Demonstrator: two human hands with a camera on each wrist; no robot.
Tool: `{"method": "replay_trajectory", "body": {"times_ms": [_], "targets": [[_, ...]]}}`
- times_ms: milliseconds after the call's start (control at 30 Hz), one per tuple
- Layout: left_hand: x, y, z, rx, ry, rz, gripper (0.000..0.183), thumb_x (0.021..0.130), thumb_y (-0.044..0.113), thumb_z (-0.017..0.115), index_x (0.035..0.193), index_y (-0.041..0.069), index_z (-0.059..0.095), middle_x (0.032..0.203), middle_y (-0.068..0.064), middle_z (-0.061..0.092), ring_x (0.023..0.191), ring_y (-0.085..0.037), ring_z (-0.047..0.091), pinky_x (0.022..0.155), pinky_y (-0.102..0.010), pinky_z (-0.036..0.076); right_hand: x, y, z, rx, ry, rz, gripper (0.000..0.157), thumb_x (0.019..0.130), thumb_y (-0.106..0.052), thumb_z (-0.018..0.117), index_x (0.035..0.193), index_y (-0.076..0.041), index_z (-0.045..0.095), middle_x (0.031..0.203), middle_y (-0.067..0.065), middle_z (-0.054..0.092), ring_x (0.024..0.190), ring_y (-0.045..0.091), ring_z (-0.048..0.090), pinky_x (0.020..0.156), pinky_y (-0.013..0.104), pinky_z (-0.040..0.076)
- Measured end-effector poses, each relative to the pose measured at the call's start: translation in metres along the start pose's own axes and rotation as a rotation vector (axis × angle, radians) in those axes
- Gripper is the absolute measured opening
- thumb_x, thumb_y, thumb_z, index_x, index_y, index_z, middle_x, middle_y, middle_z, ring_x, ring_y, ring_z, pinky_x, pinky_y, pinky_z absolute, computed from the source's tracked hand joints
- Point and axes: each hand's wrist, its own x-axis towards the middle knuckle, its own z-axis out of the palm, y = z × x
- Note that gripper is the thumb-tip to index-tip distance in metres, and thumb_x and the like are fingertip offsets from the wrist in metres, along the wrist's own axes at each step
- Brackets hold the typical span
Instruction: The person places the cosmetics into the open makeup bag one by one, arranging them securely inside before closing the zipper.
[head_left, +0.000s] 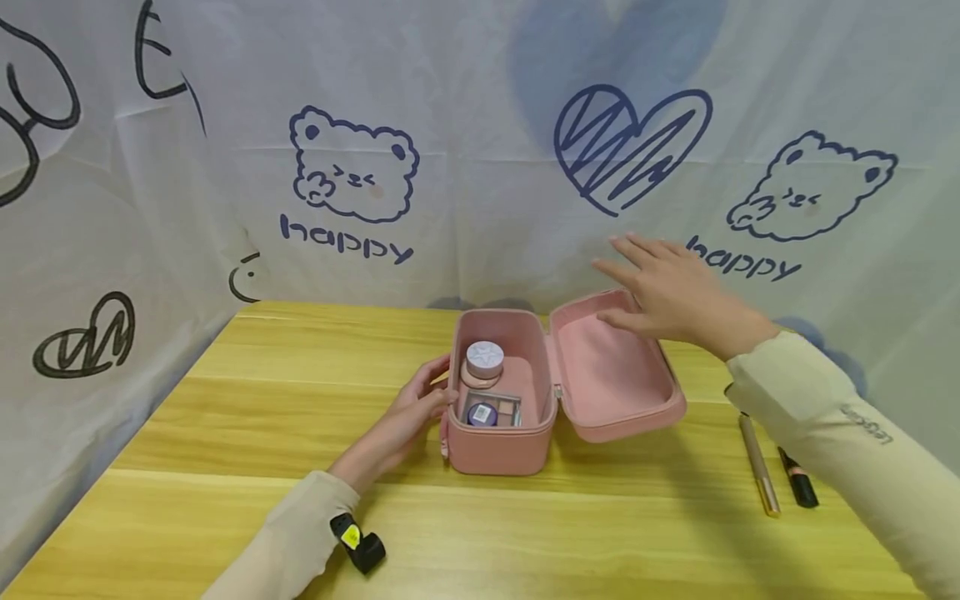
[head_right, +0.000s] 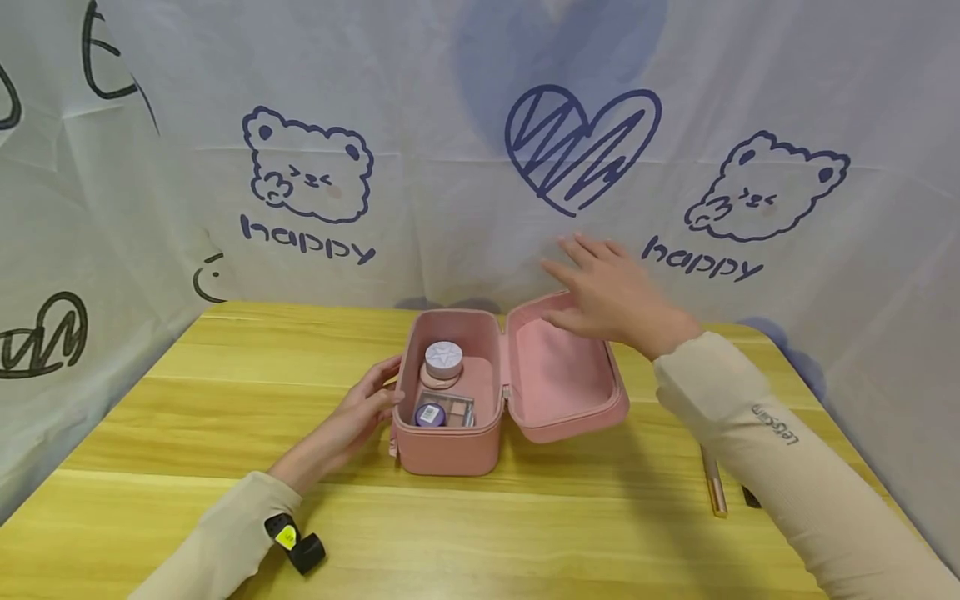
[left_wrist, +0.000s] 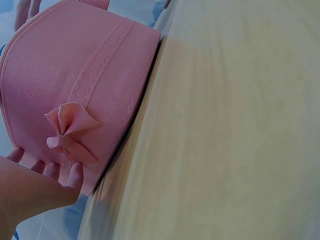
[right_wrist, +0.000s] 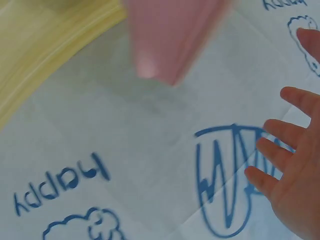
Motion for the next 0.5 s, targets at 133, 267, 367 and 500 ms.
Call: {"method": "replay_trajectory", "body": {"times_ms": [133, 267, 367, 500], "targets": [[0.0, 0.001, 0.001, 0.004, -0.002, -0.002, 0.067, 0.093, 0.013, 0.052, 0.152, 0.007, 0.02, 0.157, -0.014, 0.02, 0.141, -0.034, 0.024, 0.109, -0.045, 0.027, -0.016, 0.012, 0.006, 0.018, -0.027, 0.049, 0.068, 0.091, -0.047, 0.058, 0.144, -0.006, 0.045, 0.151, 0.024, 0.03, 0.14, 0.042, 0.024, 0.11, 0.058, 0.018], [0.001, -0.001, 0.002, -0.003, -0.004, -0.004, 0.067, 0.093, 0.013, 0.052, 0.152, 0.007, 0.02, 0.157, -0.013, 0.02, 0.14, -0.033, 0.024, 0.109, -0.046, 0.027, -0.036, 0.025, 0.016, 0.042, -0.011, 0.081, 0.069, 0.093, -0.048, 0.054, 0.145, -0.005, 0.043, 0.154, 0.023, 0.023, 0.142, 0.04, 0.016, 0.112, 0.057, 0.011], [0.002, -0.001, 0.002, -0.003, -0.004, -0.003, 0.067, 0.093, 0.012, 0.051, 0.152, 0.006, 0.021, 0.156, -0.013, 0.02, 0.14, -0.033, 0.025, 0.11, -0.046, 0.027, -0.053, 0.035, 0.024, 0.059, 0.034, 0.106, 0.068, 0.094, -0.047, 0.052, 0.144, -0.003, 0.044, 0.155, 0.023, 0.022, 0.144, 0.038, 0.012, 0.113, 0.055, 0.007], [0.002, -0.001, 0.001, 0.008, 0.004, 0.001, 0.066, 0.092, 0.013, 0.05, 0.152, 0.006, 0.022, 0.156, -0.013, 0.02, 0.14, -0.033, 0.025, 0.11, -0.046, 0.027, -0.076, 0.047, 0.038, 0.039, 0.074, 0.121, 0.067, 0.095, -0.049, 0.049, 0.142, -0.001, 0.046, 0.153, 0.025, 0.025, 0.143, 0.04, 0.015, 0.114, 0.053, 0.007]]}}
